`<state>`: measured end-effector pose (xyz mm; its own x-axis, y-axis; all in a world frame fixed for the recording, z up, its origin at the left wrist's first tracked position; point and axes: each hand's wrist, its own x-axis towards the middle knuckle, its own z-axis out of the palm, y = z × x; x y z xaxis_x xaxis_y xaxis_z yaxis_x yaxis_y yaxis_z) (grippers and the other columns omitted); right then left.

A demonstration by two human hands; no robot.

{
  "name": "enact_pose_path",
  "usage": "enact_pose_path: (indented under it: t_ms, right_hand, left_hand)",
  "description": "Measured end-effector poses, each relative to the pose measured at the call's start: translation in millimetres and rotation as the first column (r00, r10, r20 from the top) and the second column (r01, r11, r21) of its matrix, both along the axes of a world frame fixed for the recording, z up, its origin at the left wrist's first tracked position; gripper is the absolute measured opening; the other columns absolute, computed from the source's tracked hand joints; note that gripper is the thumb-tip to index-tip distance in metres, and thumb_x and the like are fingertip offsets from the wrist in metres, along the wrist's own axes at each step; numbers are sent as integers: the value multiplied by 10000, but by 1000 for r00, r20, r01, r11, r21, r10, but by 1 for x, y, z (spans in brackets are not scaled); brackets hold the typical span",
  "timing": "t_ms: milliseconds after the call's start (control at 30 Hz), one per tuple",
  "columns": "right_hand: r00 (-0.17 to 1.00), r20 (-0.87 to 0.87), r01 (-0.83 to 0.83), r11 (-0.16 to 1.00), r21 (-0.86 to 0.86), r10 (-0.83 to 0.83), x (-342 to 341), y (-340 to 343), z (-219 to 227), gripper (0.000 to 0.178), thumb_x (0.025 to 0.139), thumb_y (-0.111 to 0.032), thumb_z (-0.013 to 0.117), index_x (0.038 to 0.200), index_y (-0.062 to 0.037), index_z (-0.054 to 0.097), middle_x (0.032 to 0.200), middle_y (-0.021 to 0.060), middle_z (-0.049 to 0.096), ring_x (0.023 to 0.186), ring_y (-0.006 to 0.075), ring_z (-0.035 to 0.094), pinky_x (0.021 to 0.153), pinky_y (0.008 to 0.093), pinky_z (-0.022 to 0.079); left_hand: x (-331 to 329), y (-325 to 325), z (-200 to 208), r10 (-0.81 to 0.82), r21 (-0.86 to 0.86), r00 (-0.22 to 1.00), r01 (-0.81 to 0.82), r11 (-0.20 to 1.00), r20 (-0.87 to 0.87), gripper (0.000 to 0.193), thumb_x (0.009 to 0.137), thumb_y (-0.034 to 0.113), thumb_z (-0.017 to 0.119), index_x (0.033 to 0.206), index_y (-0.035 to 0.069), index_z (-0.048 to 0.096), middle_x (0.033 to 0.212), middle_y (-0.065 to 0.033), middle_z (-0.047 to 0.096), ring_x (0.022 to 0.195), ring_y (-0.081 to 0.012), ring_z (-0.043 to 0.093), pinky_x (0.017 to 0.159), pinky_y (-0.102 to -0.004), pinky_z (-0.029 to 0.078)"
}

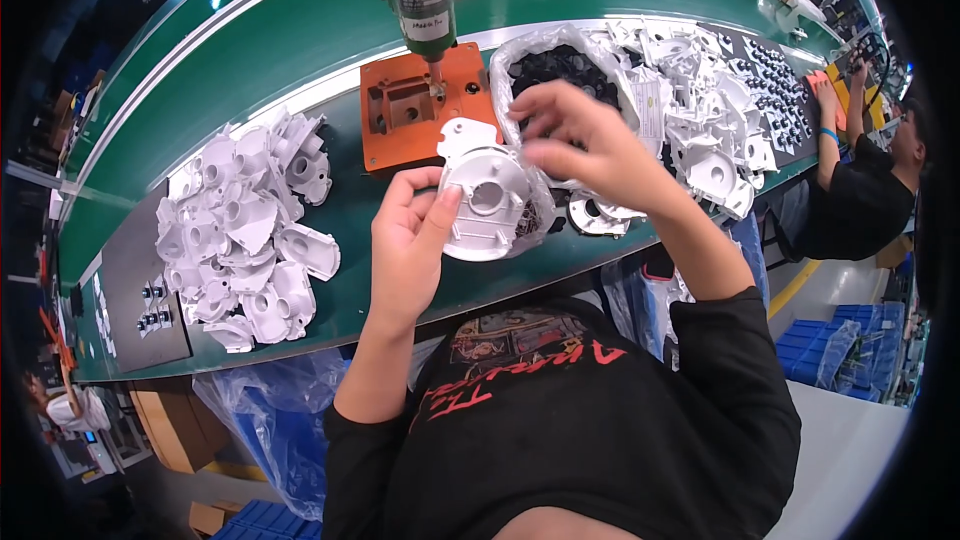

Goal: Assembling small white plastic components using a manual press machine and metal pins on an assembly line.

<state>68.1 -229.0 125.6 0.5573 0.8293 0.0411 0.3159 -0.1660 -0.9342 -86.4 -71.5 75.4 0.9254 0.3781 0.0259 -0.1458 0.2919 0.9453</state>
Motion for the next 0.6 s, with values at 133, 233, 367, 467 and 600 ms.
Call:
enact_pose_path:
  t_ms: [133, 233, 367, 467, 600]
  right_hand:
    - [996, -69, -57, 993, 99, 64, -26, -7, -21, 552, 872, -160, 601, 1367, -56, 379, 1173, 126, 557, 919, 138, 560, 800, 284, 461]
    - [995, 60, 71, 979, 193, -84, -40, -4, -35, 485, 901, -163, 537, 1349, -36, 401, 1083, 95, 576, 876, 110, 546, 754, 247, 445]
    - [958, 103, 227, 926, 303, -268, -50, -2, -58, 424, 921, -166, 525, 1309, -12, 452, 884, 28, 579, 700, 48, 502, 615, 203, 407]
    - [948, 24, 293, 899, 325, -318, -51, -3, -61, 354, 939, -156, 519, 1264, -16, 520, 706, -27, 533, 582, 8, 447, 504, 180, 350]
    - [956, 64, 266, 936, 231, -287, -47, -7, -57, 292, 942, -134, 515, 1213, -45, 575, 584, -49, 492, 509, 20, 426, 470, 194, 344]
  left_hand:
    - [3, -14, 4, -26, 38, 999, 25, 999, 36, 266, 958, 139, 531, 1146, -20, 434, 949, -114, 650, 829, -86, 605, 713, -214, 473]
    - [1, -32, -3, -59, 20, 997, 58, 998, 57, 340, 961, 144, 526, 1214, -28, 377, 991, -131, 639, 857, -96, 595, 729, -215, 465]
    - [7, -53, -17, 20, 56, 997, -24, 998, 72, 357, 959, 167, 529, 1219, -24, 376, 1011, -138, 632, 864, -94, 586, 730, -224, 466]
    - [6, -55, -23, 80, 138, 996, -83, 987, 28, 335, 960, 169, 527, 1202, -22, 396, 993, -129, 637, 831, -76, 578, 693, -208, 456]
    - [1, -55, -23, 32, 169, 999, -26, 985, -32, 289, 957, 171, 535, 1158, -17, 448, 906, -95, 647, 742, -49, 563, 620, -196, 439]
